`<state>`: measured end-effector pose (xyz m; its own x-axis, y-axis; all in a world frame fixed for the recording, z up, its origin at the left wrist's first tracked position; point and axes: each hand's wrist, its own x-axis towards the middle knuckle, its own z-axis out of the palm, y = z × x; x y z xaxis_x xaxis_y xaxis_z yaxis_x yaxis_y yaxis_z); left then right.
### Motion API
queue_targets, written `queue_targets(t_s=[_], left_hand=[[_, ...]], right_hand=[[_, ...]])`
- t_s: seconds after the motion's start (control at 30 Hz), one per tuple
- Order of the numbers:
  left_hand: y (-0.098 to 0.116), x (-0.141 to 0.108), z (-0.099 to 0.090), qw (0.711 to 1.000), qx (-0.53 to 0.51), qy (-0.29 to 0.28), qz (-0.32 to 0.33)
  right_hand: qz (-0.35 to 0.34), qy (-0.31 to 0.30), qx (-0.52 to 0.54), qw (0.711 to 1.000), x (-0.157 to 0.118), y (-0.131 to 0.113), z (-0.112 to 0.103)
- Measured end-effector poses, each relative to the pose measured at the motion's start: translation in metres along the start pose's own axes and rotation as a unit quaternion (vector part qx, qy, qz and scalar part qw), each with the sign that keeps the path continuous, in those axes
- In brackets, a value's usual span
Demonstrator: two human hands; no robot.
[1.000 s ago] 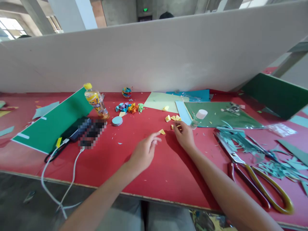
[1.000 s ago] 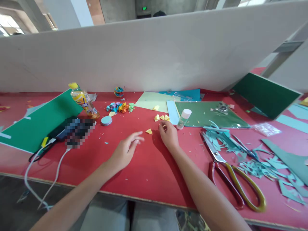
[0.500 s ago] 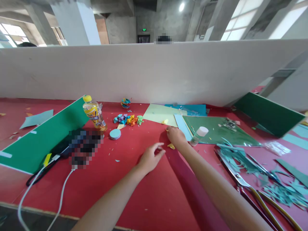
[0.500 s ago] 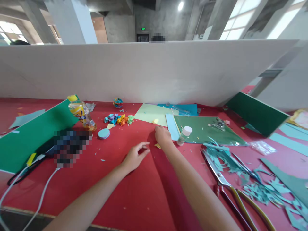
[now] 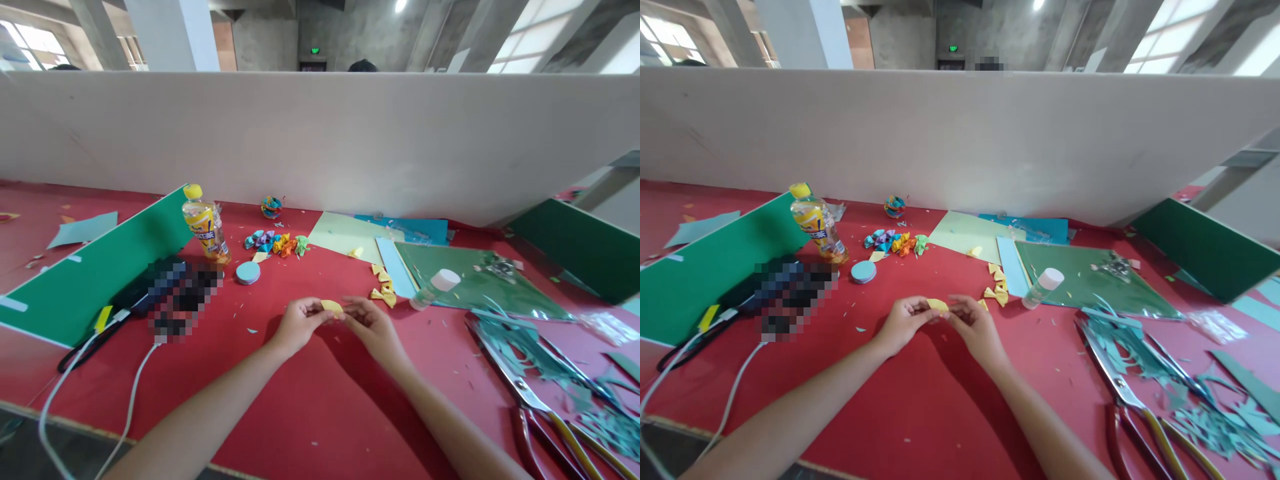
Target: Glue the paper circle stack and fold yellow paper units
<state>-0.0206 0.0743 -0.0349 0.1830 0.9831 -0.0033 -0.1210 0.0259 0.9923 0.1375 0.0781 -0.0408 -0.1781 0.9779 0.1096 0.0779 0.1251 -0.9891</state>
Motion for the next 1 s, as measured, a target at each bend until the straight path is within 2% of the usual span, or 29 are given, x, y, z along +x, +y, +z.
queue_targets(t_s=[0.13,0.3,0.5,0.7,0.8,0.87,0.93,1.0], left_hand=[[0.001,0.002,-0.001,1.000,-0.002,0.001,-0.014],[0.004,0.005,-0.003,0.996,0.028,-0.047,-0.064],[0.007,0.003,-0.002,0.995,0.080,-0.015,-0.059],[0.007,0.003,-0.002,0.997,0.068,0.009,-0.046],[0.008,0.006,-0.005,0.997,0.026,0.061,-0.038],[0.009,0.008,-0.007,0.995,0.007,0.090,-0.039],[0.010,0.008,-0.007,0.995,0.005,0.091,-0.049],[0.010,0.007,-0.007,0.996,0.015,0.067,-0.054]], right_hand=[[0.023,0.003,0.043,0.999,0.000,-0.002,-0.002],[0.018,0.033,-0.009,0.999,0.000,-0.006,-0.007],[0.018,0.026,-0.035,0.999,0.001,-0.006,-0.006],[0.012,0.030,-0.032,0.999,0.000,-0.006,-0.008],[-0.020,0.059,-0.064,0.996,0.002,-0.005,-0.016],[-0.071,0.064,-0.081,0.992,0.003,-0.004,-0.022],[-0.123,0.056,-0.091,0.987,0.004,-0.003,-0.026],[-0.150,0.041,-0.098,0.983,0.004,-0.003,-0.029]])
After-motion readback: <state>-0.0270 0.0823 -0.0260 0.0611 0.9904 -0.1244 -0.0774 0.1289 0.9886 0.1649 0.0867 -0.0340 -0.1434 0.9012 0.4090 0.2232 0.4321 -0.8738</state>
